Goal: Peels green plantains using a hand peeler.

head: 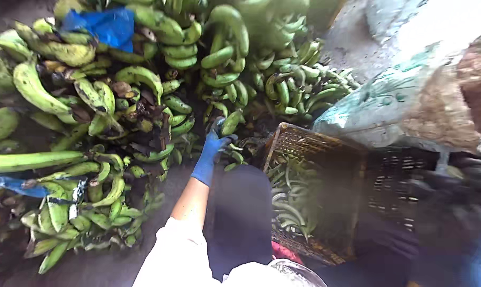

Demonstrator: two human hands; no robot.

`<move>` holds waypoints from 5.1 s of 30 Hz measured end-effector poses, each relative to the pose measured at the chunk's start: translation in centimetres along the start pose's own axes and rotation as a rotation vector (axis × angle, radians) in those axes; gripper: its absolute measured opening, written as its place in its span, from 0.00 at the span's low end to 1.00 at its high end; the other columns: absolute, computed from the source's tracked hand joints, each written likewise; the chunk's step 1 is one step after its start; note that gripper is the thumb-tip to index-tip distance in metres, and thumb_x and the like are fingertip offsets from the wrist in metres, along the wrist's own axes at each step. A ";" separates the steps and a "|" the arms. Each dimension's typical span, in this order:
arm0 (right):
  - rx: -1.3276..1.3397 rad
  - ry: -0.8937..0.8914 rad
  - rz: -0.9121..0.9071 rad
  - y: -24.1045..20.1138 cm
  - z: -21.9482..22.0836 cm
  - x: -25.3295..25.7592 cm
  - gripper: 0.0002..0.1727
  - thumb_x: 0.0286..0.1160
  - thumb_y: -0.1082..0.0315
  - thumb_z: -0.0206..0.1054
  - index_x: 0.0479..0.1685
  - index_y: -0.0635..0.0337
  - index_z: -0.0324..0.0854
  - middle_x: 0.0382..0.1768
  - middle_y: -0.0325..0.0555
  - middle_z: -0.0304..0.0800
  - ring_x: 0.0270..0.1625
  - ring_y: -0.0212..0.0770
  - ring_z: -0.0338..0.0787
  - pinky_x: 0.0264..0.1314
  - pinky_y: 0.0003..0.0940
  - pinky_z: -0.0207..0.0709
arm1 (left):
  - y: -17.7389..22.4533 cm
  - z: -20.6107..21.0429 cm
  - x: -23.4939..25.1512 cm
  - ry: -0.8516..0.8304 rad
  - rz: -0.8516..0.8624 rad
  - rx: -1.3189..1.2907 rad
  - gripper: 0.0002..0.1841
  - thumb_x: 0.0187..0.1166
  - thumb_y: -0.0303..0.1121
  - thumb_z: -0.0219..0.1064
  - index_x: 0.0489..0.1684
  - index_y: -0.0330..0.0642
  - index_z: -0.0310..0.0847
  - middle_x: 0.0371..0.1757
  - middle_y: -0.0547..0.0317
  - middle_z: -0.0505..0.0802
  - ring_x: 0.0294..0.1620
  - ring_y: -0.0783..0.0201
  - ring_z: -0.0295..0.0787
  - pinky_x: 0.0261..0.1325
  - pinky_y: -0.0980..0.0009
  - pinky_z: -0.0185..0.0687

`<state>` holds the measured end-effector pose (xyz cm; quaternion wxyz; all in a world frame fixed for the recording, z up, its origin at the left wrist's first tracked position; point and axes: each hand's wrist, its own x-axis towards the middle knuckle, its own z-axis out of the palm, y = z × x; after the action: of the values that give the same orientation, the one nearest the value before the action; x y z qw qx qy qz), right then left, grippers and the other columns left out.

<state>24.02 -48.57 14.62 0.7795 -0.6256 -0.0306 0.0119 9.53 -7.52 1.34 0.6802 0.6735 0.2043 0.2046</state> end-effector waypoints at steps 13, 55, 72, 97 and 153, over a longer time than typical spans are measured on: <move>-0.117 -0.173 -0.609 -0.2 4.7 -9.3 0.19 0.90 0.47 0.55 0.69 0.40 0.79 0.52 0.28 0.91 0.46 0.25 0.91 0.45 0.27 0.90 | 12.9 19.3 -4.4 -0.425 0.291 -0.261 0.36 0.70 0.27 0.79 0.80 0.48 0.65 0.63 0.57 0.89 0.58 0.63 0.90 0.59 0.64 0.91; -0.940 -0.049 -0.894 2.3 1.7 1.0 0.28 0.79 0.38 0.62 0.71 0.40 0.85 0.62 0.55 0.89 0.64 0.55 0.86 0.70 0.64 0.67 | 13.8 23.8 -0.8 -0.411 0.052 -0.475 0.20 0.92 0.48 0.51 0.80 0.63 0.67 0.63 0.65 0.88 0.56 0.70 0.89 0.56 0.69 0.89; -0.886 -0.010 -0.971 2.5 2.4 1.2 0.26 0.79 0.40 0.65 0.69 0.40 0.85 0.58 0.52 0.91 0.63 0.50 0.87 0.71 0.57 0.68 | 14.3 25.2 -0.9 -0.425 0.173 -0.705 0.25 0.94 0.55 0.34 0.65 0.58 0.77 0.58 0.70 0.88 0.59 0.74 0.85 0.61 0.74 0.84; -0.868 -0.107 -0.874 2.4 2.0 2.1 0.27 0.77 0.40 0.66 0.69 0.42 0.87 0.58 0.54 0.90 0.61 0.53 0.87 0.64 0.62 0.70 | 14.5 24.1 -0.5 -0.479 0.071 -0.416 0.17 0.92 0.48 0.46 0.66 0.59 0.77 0.51 0.67 0.91 0.48 0.73 0.89 0.47 0.72 0.88; -0.759 -0.061 -0.457 2.0 0.7 4.5 0.31 0.75 0.39 0.66 0.70 0.47 0.86 0.66 0.57 0.85 0.65 0.56 0.84 0.61 0.65 0.73 | 14.0 23.6 -2.0 -0.610 -0.252 -0.512 0.20 0.90 0.44 0.49 0.75 0.53 0.76 0.44 0.57 0.90 0.31 0.70 0.88 0.30 0.74 0.87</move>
<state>28.53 -47.25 12.99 0.4759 -0.8439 -0.1932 -0.1546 20.86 -28.15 15.53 0.8749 0.4820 0.0166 -0.0450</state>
